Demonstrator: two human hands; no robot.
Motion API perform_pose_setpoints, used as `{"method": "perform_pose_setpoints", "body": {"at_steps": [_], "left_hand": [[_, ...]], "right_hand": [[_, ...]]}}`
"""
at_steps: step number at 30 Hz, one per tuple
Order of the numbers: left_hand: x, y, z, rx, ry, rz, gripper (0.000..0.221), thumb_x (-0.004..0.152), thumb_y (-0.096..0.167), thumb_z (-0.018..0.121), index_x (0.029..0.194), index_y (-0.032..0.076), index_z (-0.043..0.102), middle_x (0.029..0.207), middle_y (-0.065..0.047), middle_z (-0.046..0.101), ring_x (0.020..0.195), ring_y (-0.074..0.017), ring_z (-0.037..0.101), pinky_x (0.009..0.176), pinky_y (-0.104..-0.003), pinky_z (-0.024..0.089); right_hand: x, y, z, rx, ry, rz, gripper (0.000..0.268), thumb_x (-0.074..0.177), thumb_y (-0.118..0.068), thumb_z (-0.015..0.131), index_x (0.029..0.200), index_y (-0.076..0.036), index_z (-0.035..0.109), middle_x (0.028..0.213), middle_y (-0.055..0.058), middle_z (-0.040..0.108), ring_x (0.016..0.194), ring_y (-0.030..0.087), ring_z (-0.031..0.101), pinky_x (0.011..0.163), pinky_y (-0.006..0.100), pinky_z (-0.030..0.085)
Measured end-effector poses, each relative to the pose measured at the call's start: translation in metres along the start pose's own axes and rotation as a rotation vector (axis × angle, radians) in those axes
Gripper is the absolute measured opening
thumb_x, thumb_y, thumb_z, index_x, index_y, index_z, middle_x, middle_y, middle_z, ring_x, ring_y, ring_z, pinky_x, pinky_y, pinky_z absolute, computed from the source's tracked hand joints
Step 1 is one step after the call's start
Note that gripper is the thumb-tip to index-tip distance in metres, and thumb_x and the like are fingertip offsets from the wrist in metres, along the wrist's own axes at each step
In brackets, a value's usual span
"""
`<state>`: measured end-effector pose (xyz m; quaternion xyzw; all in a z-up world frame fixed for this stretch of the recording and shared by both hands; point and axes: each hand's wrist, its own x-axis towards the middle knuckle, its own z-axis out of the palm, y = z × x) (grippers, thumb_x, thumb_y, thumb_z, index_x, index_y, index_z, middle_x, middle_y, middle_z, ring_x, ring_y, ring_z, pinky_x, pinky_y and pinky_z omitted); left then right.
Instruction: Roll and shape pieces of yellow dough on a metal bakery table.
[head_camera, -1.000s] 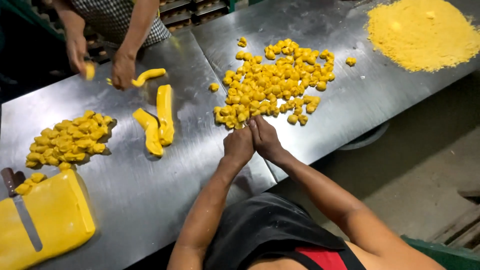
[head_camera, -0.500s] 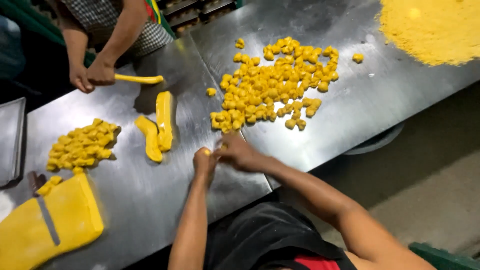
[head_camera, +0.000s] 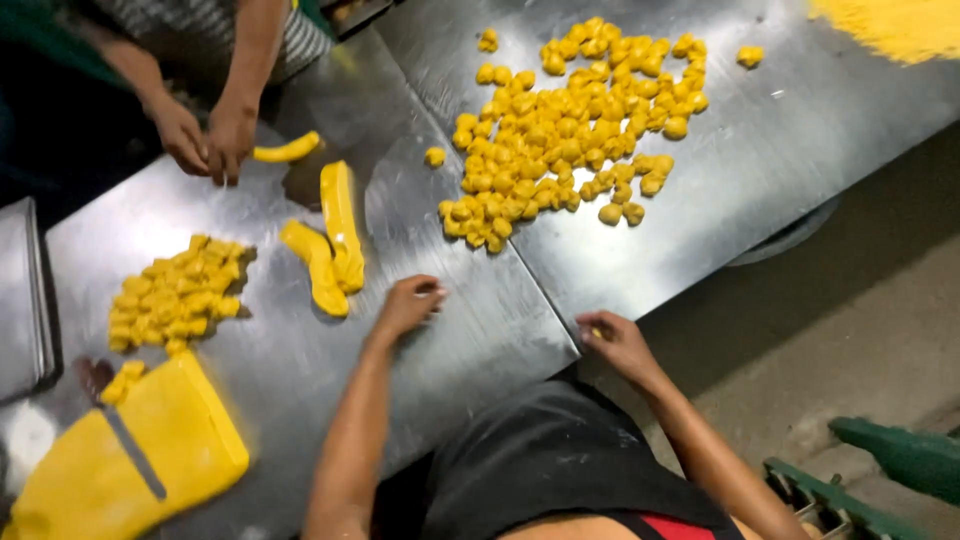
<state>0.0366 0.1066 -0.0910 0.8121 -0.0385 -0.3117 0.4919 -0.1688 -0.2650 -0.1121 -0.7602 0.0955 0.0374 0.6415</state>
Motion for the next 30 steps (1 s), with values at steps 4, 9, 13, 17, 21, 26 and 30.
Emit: {"method": "perform_pose_setpoints", "body": {"at_steps": [4, 9, 13, 17, 21, 26, 30], "left_hand": [[0.072, -0.01, -0.114, 0.294, 0.307, 0.054, 0.047, 0.085, 0.032, 0.082, 0.121, 0.003, 0.071, 0.102, -0.012, 0.075, 0.084, -0.0219, 0.07, 0.072, -0.036, 0.057], [0.173, -0.014, -0.213, 0.713, 0.614, 0.256, 0.065, 0.079, 0.038, 0.086, 0.126, -0.003, 0.067, 0.117, -0.028, 0.071, 0.112, -0.0448, 0.067, 0.098, -0.048, 0.051], [0.2, 0.001, -0.221, 0.518, 0.577, -0.016, 0.083, 0.076, 0.043, 0.09, 0.137, -0.002, 0.055, 0.131, -0.027, 0.063, 0.119, -0.0442, 0.061, 0.101, -0.051, 0.047], [0.198, 0.028, -0.207, 0.515, 0.587, -0.274, 0.069, 0.075, 0.034, 0.089, 0.129, 0.0, 0.064, 0.124, -0.027, 0.07, 0.111, -0.042, 0.069, 0.096, -0.051, 0.054], [0.167, 0.05, -0.174, 0.664, 0.566, -0.001, 0.059, 0.074, 0.028, 0.088, 0.125, 0.007, 0.066, 0.118, -0.023, 0.073, 0.106, -0.0417, 0.07, 0.091, -0.051, 0.055], [0.047, 0.067, -0.051, 0.746, 0.186, 0.776, 0.059, 0.073, 0.009, 0.075, 0.13, 0.01, 0.062, 0.12, -0.016, 0.065, 0.114, -0.0388, 0.061, 0.098, -0.046, 0.051], [-0.048, 0.155, -0.026, 0.98, -0.002, 0.682, 0.088, 0.064, 0.032, 0.086, 0.144, 0.016, 0.052, 0.139, -0.021, 0.057, 0.126, -0.0427, 0.055, 0.099, -0.052, 0.046]], "right_hand": [[-0.047, -0.027, -0.008, 0.391, 0.163, 0.364, 0.03, 0.092, -0.018, 0.07, 0.119, -0.005, 0.073, 0.086, 0.002, 0.068, 0.074, 0.01, 0.06, 0.065, 0.027, 0.049], [-0.077, -0.011, 0.019, 0.581, 0.478, 0.399, 0.031, 0.093, -0.018, 0.069, 0.12, -0.003, 0.073, 0.08, 0.003, 0.065, 0.068, 0.01, 0.056, 0.061, 0.026, 0.044], [-0.104, -0.021, 0.039, 0.618, 0.552, 0.456, 0.032, 0.091, -0.018, 0.069, 0.118, -0.003, 0.072, 0.079, 0.004, 0.067, 0.059, 0.01, 0.049, 0.054, 0.027, 0.04], [-0.131, -0.022, 0.05, 0.555, 0.605, 0.603, 0.033, 0.089, -0.017, 0.071, 0.118, -0.002, 0.072, 0.08, 0.006, 0.067, 0.06, 0.011, 0.053, 0.055, 0.028, 0.041], [-0.12, -0.028, 0.043, 0.52, 0.635, 0.593, 0.032, 0.089, -0.018, 0.07, 0.117, -0.002, 0.072, 0.081, 0.006, 0.068, 0.059, 0.012, 0.052, 0.053, 0.03, 0.041], [-0.057, -0.01, 0.068, 0.412, 0.204, 0.225, 0.047, 0.088, -0.017, 0.076, 0.129, -0.002, 0.062, 0.086, 0.001, 0.063, 0.077, 0.009, 0.058, 0.071, 0.029, 0.051], [0.004, -0.057, 0.104, 0.009, 0.035, 0.069, 0.089, 0.076, -0.024, 0.089, 0.148, -0.01, 0.039, 0.108, 0.009, 0.061, 0.095, 0.019, 0.061, 0.087, 0.035, 0.053]]}}
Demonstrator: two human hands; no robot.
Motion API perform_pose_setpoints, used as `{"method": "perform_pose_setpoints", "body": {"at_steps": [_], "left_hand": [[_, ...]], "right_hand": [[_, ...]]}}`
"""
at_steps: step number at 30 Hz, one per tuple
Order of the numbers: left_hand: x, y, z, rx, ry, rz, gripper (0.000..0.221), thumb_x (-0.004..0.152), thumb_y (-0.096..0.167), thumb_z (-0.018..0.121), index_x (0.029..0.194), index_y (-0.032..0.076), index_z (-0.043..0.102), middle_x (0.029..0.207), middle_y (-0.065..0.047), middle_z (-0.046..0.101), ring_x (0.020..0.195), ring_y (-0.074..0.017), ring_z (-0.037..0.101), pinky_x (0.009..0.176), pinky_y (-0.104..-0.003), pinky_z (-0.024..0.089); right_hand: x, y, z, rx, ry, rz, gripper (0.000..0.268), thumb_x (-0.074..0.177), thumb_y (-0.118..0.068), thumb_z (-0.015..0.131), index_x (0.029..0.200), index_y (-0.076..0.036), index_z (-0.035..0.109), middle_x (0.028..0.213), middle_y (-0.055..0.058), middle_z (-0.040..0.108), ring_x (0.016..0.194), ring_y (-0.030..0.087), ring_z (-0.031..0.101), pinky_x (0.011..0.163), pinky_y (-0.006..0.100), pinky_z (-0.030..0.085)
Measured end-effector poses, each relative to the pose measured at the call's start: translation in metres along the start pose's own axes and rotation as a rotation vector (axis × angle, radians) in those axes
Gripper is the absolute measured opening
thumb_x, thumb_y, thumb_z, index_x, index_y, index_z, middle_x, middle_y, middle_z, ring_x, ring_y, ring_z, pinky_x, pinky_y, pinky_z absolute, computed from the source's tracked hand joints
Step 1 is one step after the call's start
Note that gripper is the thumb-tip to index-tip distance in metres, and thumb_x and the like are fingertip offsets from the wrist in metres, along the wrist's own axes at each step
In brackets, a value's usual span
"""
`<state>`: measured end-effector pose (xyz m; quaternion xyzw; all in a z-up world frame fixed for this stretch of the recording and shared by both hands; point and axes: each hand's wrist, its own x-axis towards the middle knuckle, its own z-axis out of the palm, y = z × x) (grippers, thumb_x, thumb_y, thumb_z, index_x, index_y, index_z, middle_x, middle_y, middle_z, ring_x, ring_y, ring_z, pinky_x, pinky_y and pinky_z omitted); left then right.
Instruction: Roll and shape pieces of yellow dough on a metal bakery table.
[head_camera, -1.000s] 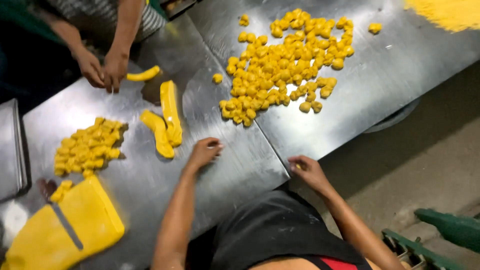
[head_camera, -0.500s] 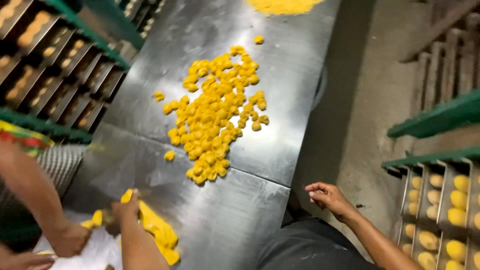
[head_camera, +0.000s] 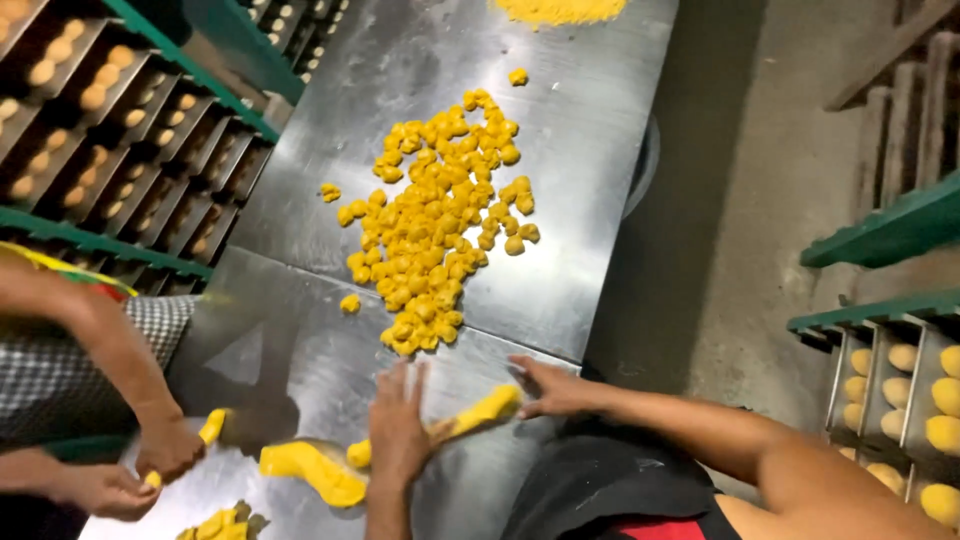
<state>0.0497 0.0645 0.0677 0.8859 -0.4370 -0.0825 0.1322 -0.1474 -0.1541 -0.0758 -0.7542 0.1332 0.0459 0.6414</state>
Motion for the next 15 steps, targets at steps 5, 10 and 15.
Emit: {"method": "perform_pose_setpoints", "body": {"at_steps": [5, 10, 15], "left_hand": [[-0.051, -0.177, 0.101, 0.224, -0.552, -0.502, 0.133, 0.061, 0.05, 0.1, 0.16, 0.011, 0.019, 0.147, -0.019, 0.051, 0.14, -0.0389, 0.046, 0.114, -0.057, 0.039], [-0.087, -0.172, 0.11, 0.457, -0.52, -0.46, 0.056, 0.095, 0.03, 0.067, 0.146, 0.02, 0.047, 0.135, -0.01, 0.065, 0.132, -0.0306, 0.058, 0.103, -0.063, 0.046], [-0.074, -0.117, 0.064, 0.41, -0.458, -0.422, 0.05, 0.082, 0.035, 0.078, 0.126, 0.02, 0.06, 0.126, -0.01, 0.065, 0.126, -0.0305, 0.057, 0.1, -0.059, 0.046]], "right_hand": [[0.017, -0.027, 0.048, -0.664, -0.241, 0.031, 0.065, 0.078, -0.028, 0.083, 0.136, -0.018, 0.055, 0.127, 0.015, 0.056, 0.093, 0.042, 0.068, 0.075, 0.053, 0.055], [-0.003, -0.019, 0.059, -0.798, -0.161, -0.176, 0.057, 0.078, -0.032, 0.084, 0.12, -0.009, 0.054, 0.113, 0.017, 0.057, 0.088, 0.04, 0.067, 0.068, 0.053, 0.054], [-0.001, -0.031, 0.071, -0.828, -0.088, 0.006, 0.061, 0.076, -0.03, 0.084, 0.12, -0.005, 0.05, 0.114, 0.018, 0.056, 0.085, 0.039, 0.068, 0.066, 0.052, 0.056]]}}
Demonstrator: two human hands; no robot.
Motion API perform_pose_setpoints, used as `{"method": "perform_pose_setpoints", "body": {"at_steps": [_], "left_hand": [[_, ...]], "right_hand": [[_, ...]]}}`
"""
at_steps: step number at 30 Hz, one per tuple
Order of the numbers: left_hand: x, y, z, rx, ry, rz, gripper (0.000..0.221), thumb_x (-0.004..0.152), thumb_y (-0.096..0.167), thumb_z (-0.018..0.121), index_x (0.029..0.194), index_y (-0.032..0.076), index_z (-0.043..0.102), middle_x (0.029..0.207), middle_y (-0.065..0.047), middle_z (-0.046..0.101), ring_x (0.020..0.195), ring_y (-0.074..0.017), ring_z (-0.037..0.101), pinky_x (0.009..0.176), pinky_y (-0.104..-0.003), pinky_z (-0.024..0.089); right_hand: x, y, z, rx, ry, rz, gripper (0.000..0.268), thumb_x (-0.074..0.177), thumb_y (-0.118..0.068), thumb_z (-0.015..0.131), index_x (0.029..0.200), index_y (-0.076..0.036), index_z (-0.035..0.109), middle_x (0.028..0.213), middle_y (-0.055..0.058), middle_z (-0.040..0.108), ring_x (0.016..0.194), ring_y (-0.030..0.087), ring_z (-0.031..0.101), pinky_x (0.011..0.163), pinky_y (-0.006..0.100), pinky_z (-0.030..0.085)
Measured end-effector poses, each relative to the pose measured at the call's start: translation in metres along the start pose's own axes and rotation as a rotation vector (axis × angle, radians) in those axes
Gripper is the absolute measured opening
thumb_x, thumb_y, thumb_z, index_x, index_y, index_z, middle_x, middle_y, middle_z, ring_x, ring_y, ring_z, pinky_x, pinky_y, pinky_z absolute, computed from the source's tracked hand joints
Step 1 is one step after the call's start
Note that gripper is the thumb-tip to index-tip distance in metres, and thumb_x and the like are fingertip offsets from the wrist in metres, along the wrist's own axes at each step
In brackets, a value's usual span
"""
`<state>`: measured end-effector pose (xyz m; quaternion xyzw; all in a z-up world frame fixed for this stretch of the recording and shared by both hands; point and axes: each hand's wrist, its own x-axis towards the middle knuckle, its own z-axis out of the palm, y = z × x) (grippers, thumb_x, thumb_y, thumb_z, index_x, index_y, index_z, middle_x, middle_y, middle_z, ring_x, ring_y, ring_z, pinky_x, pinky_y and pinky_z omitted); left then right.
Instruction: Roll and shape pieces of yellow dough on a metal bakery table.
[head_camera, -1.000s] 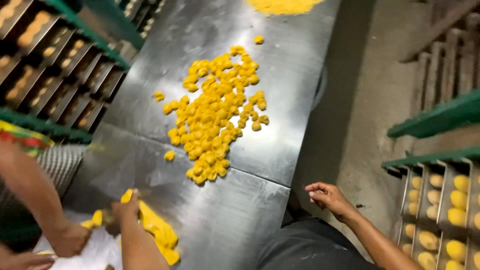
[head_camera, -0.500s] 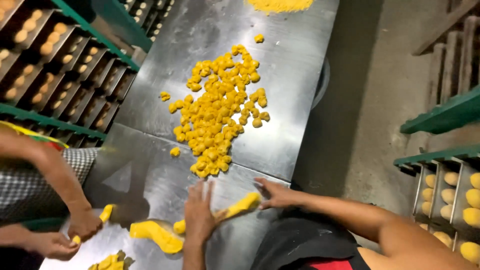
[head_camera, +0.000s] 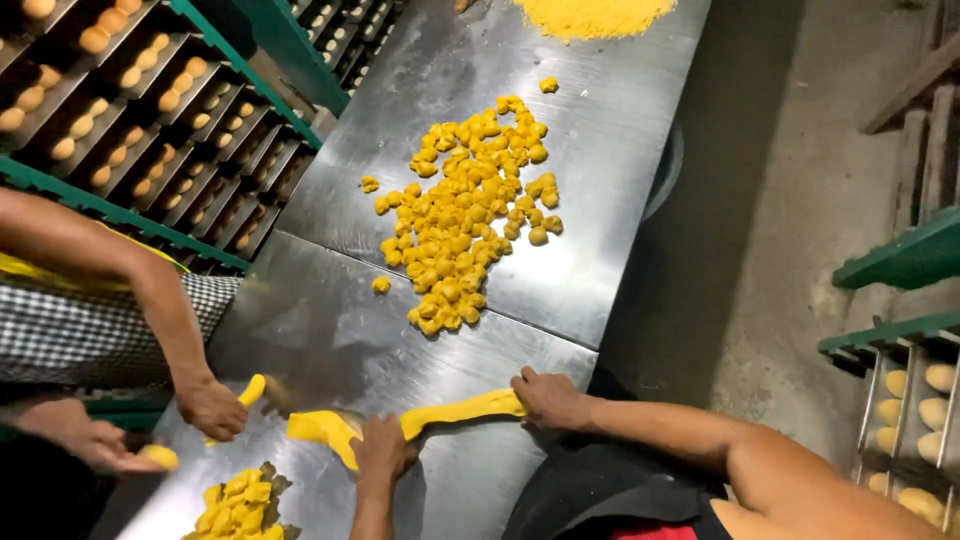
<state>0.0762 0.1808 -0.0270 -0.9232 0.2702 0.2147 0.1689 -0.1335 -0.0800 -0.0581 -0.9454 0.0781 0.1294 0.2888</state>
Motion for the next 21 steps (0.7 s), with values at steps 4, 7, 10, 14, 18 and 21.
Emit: {"method": "perform_pose_setpoints", "body": {"at_steps": [4, 7, 10, 14, 18, 21], "left_hand": [[0.003, 0.005, 0.009, -0.206, 0.073, 0.132, 0.062, 0.074, 0.04, 0.083, 0.123, 0.011, 0.059, 0.115, -0.017, 0.068, 0.111, -0.0393, 0.064, 0.09, -0.051, 0.053], [-0.021, 0.028, -0.039, -0.233, 0.089, 0.132, 0.049, 0.077, 0.04, 0.083, 0.11, 0.01, 0.062, 0.109, -0.016, 0.069, 0.108, -0.0382, 0.065, 0.089, -0.051, 0.053], [-0.078, 0.05, -0.06, -0.391, 0.338, 0.179, 0.043, 0.071, 0.032, 0.084, 0.099, 0.009, 0.061, 0.101, -0.018, 0.067, 0.1, -0.0397, 0.064, 0.084, -0.05, 0.053], [-0.125, 0.076, -0.048, -0.798, 0.37, -0.135, 0.041, 0.077, 0.023, 0.079, 0.108, 0.007, 0.057, 0.099, -0.016, 0.067, 0.097, -0.0362, 0.067, 0.084, -0.045, 0.054], [-0.14, 0.121, 0.047, -0.773, 0.521, -0.257, 0.073, 0.066, 0.032, 0.086, 0.129, 0.012, 0.054, 0.111, -0.013, 0.064, 0.106, -0.0386, 0.062, 0.086, -0.048, 0.052], [-0.156, 0.186, 0.079, -0.504, -0.061, -0.515, 0.069, 0.082, 0.045, 0.078, 0.14, 0.019, 0.051, 0.132, -0.01, 0.059, 0.13, -0.0335, 0.056, 0.107, -0.049, 0.048]], "right_hand": [[0.016, 0.014, 0.035, 0.014, 0.131, -0.063, 0.053, 0.072, -0.029, 0.085, 0.111, -0.008, 0.056, 0.107, 0.016, 0.06, 0.086, 0.041, 0.067, 0.069, 0.052, 0.054], [0.033, 0.011, 0.003, -0.005, 0.078, -0.193, 0.046, 0.075, -0.031, 0.084, 0.107, -0.011, 0.058, 0.105, 0.014, 0.061, 0.087, 0.04, 0.067, 0.07, 0.052, 0.053], [0.008, -0.013, -0.074, 0.031, 0.065, -0.437, 0.039, 0.081, -0.032, 0.082, 0.106, -0.013, 0.059, 0.106, 0.013, 0.06, 0.086, 0.039, 0.066, 0.069, 0.051, 0.052], [0.016, 0.014, -0.147, 0.118, 0.187, -0.654, 0.036, 0.081, -0.024, 0.08, 0.109, -0.013, 0.061, 0.11, 0.011, 0.061, 0.088, 0.037, 0.065, 0.071, 0.048, 0.053], [0.023, 0.095, -0.12, 0.049, 0.196, -0.659, 0.041, 0.078, -0.023, 0.081, 0.112, -0.014, 0.061, 0.116, 0.012, 0.061, 0.094, 0.038, 0.065, 0.073, 0.046, 0.054], [0.028, 0.151, -0.074, -0.126, 0.081, -0.499, 0.045, 0.084, -0.018, 0.077, 0.126, -0.018, 0.061, 0.12, 0.01, 0.061, 0.095, 0.035, 0.067, 0.074, 0.046, 0.056]]}}
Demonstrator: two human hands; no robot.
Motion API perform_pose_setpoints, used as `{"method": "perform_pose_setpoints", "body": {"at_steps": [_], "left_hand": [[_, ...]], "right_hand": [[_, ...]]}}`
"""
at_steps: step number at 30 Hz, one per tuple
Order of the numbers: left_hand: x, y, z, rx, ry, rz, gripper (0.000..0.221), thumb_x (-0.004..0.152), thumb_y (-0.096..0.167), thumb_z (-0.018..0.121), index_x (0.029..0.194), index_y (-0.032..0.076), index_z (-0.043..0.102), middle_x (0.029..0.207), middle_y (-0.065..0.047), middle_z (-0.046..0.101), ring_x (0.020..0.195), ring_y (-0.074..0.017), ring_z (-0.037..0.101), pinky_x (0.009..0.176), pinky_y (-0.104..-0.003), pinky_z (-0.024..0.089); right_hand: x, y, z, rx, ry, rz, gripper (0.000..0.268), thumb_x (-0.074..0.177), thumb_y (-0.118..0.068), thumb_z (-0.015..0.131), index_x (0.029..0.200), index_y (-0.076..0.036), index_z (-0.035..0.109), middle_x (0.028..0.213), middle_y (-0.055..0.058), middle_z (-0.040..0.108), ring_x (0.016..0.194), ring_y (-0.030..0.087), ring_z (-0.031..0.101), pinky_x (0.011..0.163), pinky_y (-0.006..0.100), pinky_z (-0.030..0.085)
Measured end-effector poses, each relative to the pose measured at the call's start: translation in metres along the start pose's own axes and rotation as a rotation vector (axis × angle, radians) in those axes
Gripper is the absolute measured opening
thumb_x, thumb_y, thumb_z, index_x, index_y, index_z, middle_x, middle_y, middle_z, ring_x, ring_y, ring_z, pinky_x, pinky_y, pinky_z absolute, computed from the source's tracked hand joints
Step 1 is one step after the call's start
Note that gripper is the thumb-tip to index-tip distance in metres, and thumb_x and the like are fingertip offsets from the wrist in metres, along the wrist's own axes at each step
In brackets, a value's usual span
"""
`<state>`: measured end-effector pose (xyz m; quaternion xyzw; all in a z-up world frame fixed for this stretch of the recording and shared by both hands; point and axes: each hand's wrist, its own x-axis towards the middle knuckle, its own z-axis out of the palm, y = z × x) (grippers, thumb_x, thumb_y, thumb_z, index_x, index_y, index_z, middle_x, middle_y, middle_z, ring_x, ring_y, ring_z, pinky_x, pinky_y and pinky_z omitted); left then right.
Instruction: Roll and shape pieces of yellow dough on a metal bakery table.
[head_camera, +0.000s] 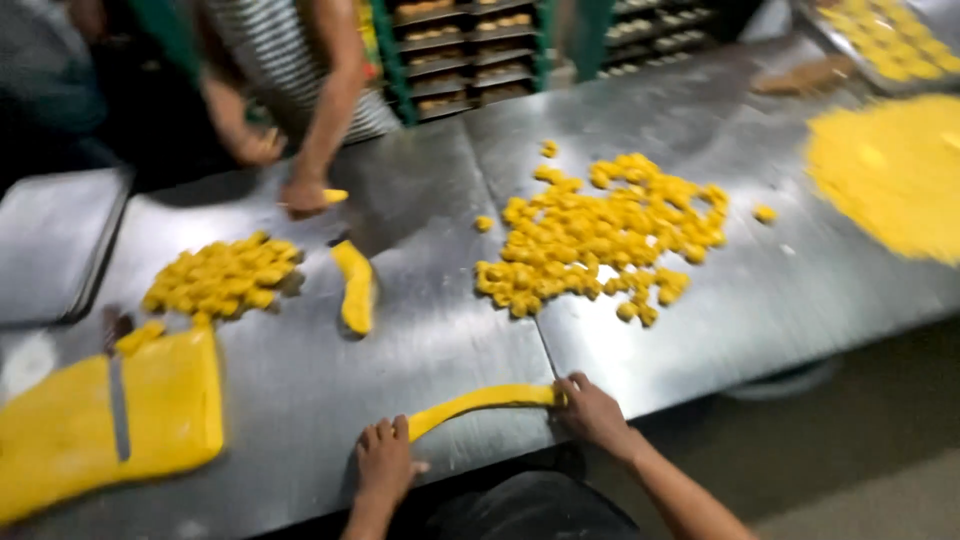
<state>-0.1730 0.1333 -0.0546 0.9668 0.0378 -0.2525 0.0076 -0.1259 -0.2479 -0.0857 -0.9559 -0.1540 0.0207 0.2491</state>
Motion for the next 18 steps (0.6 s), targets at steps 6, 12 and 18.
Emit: {"method": "perform_pose_setpoints", "body": {"at_steps": [6, 12, 18], "left_hand": [[-0.013, 0.056, 0.078, -0.105, 0.229, -0.16, 0.11, 0.086, 0.071, 0.061, 0.152, -0.006, 0.02, 0.161, -0.032, 0.016, 0.153, -0.0487, 0.006, 0.122, -0.065, 0.005], [0.125, 0.005, 0.018, -0.197, 0.81, -0.197, 0.104, 0.088, 0.081, 0.036, 0.16, 0.008, 0.016, 0.16, -0.036, 0.007, 0.15, -0.0523, -0.001, 0.109, -0.077, -0.008], [0.128, -0.041, -0.002, -0.273, 0.867, -0.01, 0.085, 0.097, 0.066, 0.038, 0.162, 0.013, 0.022, 0.166, -0.031, 0.013, 0.154, -0.0476, 0.008, 0.117, -0.072, 0.003]], "right_hand": [[-0.003, -0.011, -0.003, 0.047, -0.066, 0.115, 0.058, 0.077, -0.026, 0.083, 0.127, -0.016, 0.056, 0.131, 0.012, 0.052, 0.096, 0.035, 0.068, 0.075, 0.044, 0.058], [0.018, -0.023, -0.011, -0.01, -0.25, 0.212, 0.073, 0.076, -0.027, 0.084, 0.141, -0.022, 0.05, 0.141, 0.009, 0.049, 0.1, 0.036, 0.067, 0.079, 0.044, 0.058], [0.007, -0.024, -0.008, -0.012, -0.31, 0.193, 0.053, 0.081, -0.03, 0.081, 0.125, -0.02, 0.054, 0.134, 0.005, 0.051, 0.096, 0.027, 0.073, 0.079, 0.037, 0.062]]}}
